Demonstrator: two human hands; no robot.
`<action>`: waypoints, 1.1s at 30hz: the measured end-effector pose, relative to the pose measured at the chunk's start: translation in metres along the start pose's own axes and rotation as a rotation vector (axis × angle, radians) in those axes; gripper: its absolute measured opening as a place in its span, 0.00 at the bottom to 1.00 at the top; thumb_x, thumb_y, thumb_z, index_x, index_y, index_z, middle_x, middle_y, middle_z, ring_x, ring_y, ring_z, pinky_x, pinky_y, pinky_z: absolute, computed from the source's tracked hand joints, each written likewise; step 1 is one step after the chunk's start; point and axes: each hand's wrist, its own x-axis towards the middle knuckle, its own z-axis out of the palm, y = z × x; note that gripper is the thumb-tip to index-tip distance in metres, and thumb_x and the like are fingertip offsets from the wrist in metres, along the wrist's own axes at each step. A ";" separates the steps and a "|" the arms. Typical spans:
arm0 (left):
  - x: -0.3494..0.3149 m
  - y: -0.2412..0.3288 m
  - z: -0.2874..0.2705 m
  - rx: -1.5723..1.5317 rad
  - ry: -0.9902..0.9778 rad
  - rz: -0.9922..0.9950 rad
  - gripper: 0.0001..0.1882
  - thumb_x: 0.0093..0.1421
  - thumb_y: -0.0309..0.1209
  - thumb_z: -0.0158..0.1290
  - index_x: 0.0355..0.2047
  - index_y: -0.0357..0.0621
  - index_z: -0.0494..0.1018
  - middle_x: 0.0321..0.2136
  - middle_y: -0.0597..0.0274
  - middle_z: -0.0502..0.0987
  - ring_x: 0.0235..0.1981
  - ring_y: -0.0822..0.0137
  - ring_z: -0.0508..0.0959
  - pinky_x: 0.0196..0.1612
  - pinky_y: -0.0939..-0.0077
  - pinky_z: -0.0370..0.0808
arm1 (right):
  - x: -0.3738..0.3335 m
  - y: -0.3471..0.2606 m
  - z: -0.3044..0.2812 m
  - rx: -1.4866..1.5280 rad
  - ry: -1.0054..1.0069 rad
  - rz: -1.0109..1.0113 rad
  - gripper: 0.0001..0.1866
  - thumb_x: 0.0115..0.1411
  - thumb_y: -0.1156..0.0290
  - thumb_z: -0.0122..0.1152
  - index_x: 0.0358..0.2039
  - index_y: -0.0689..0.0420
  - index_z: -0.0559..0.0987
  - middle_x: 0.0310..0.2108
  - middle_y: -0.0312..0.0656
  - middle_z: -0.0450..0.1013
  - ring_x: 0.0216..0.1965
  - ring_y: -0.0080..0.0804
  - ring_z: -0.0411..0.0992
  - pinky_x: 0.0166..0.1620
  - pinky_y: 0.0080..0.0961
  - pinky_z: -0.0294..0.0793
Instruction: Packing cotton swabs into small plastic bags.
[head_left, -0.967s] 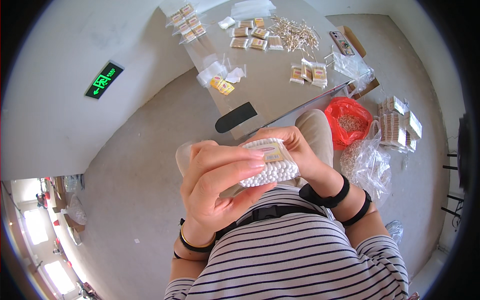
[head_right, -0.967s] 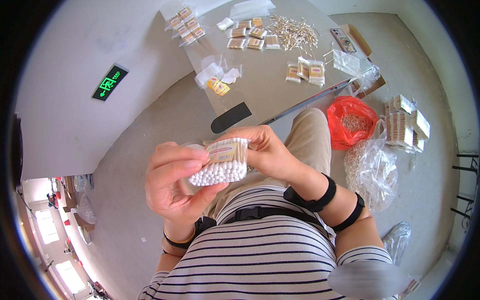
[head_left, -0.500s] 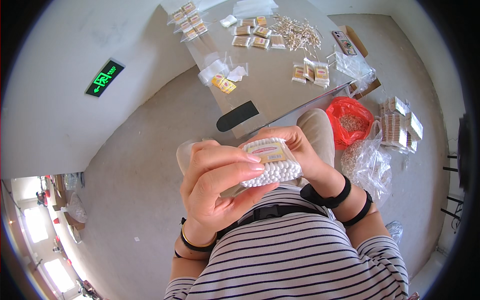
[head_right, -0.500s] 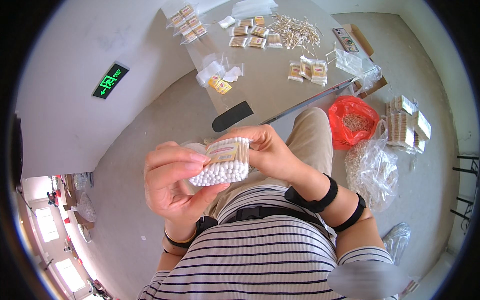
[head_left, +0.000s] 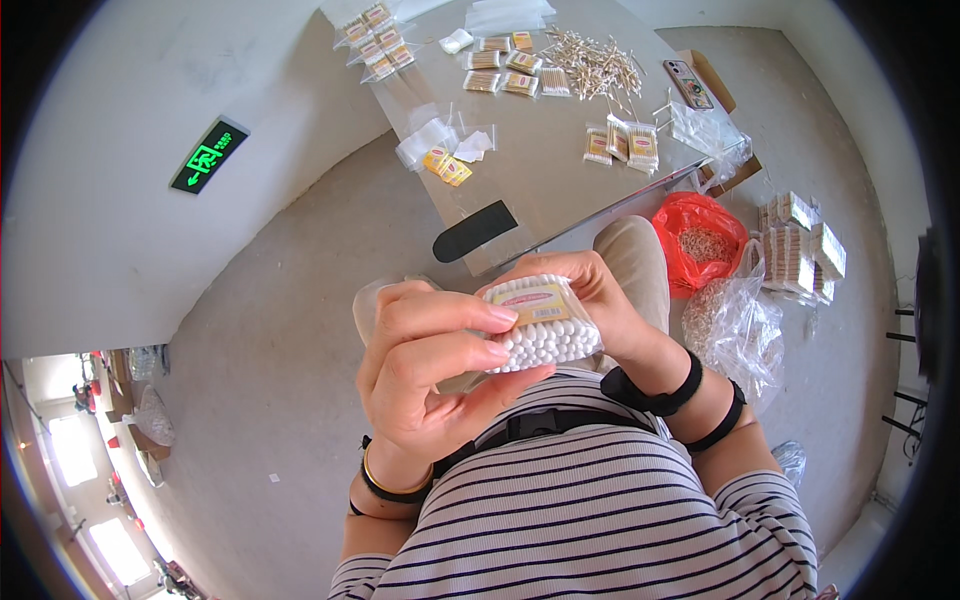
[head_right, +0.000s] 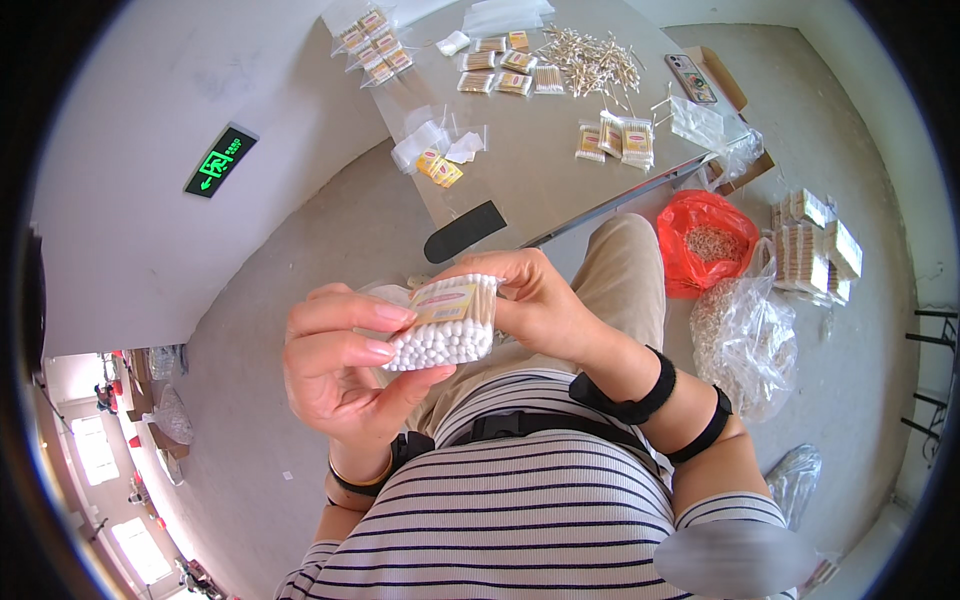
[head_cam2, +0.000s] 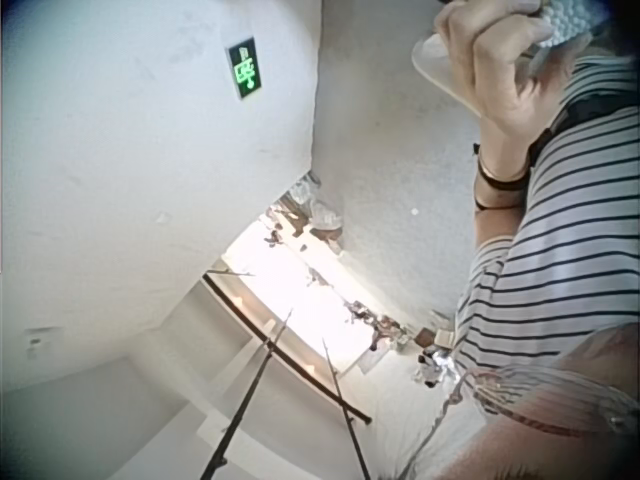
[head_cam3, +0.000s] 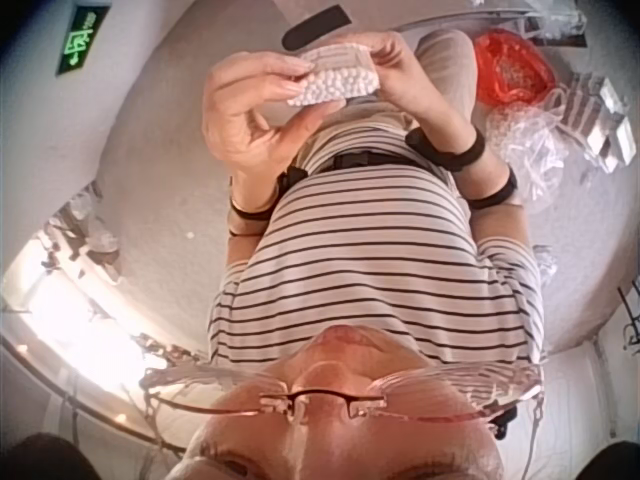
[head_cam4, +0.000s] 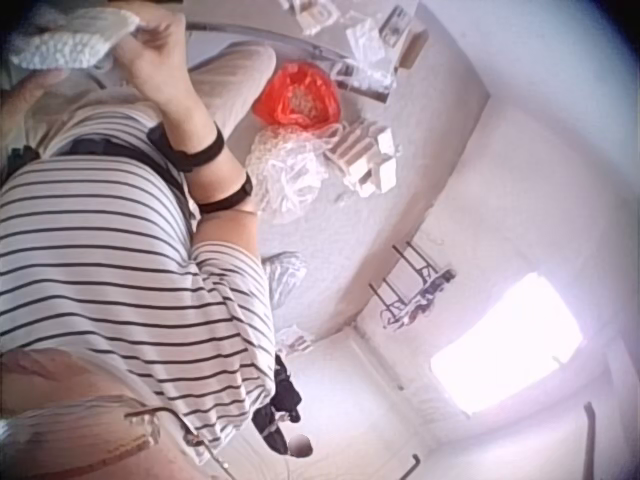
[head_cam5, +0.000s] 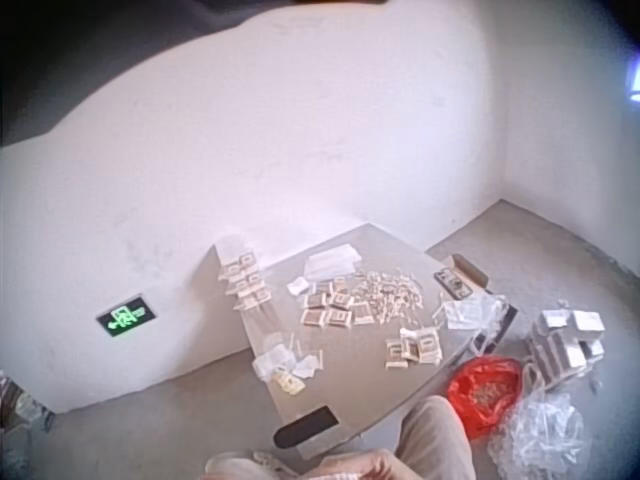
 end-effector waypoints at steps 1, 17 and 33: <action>0.001 0.000 0.000 0.009 -0.002 0.009 0.27 0.40 0.28 0.75 0.37 0.51 0.71 0.37 0.65 0.80 0.34 0.69 0.76 0.35 0.73 0.68 | 0.000 0.000 0.000 0.007 -0.003 0.001 0.13 0.62 0.78 0.60 0.47 0.64 0.81 0.42 0.38 0.79 0.43 0.21 0.76 0.49 0.20 0.74; 0.004 0.000 -0.001 0.052 0.009 0.049 0.27 0.41 0.28 0.75 0.37 0.51 0.70 0.34 0.68 0.82 0.30 0.72 0.77 0.35 0.74 0.65 | -0.001 0.001 0.002 0.056 0.030 0.050 0.19 0.53 0.66 0.74 0.43 0.62 0.83 0.41 0.40 0.80 0.43 0.24 0.77 0.49 0.23 0.75; 0.005 0.001 -0.005 -0.018 -0.029 -0.018 0.26 0.43 0.23 0.72 0.38 0.52 0.68 0.35 0.67 0.82 0.32 0.72 0.79 0.40 0.71 0.63 | 0.000 -0.002 0.003 0.048 -0.024 0.025 0.12 0.63 0.79 0.57 0.46 0.64 0.81 0.42 0.37 0.79 0.44 0.19 0.74 0.50 0.20 0.72</action>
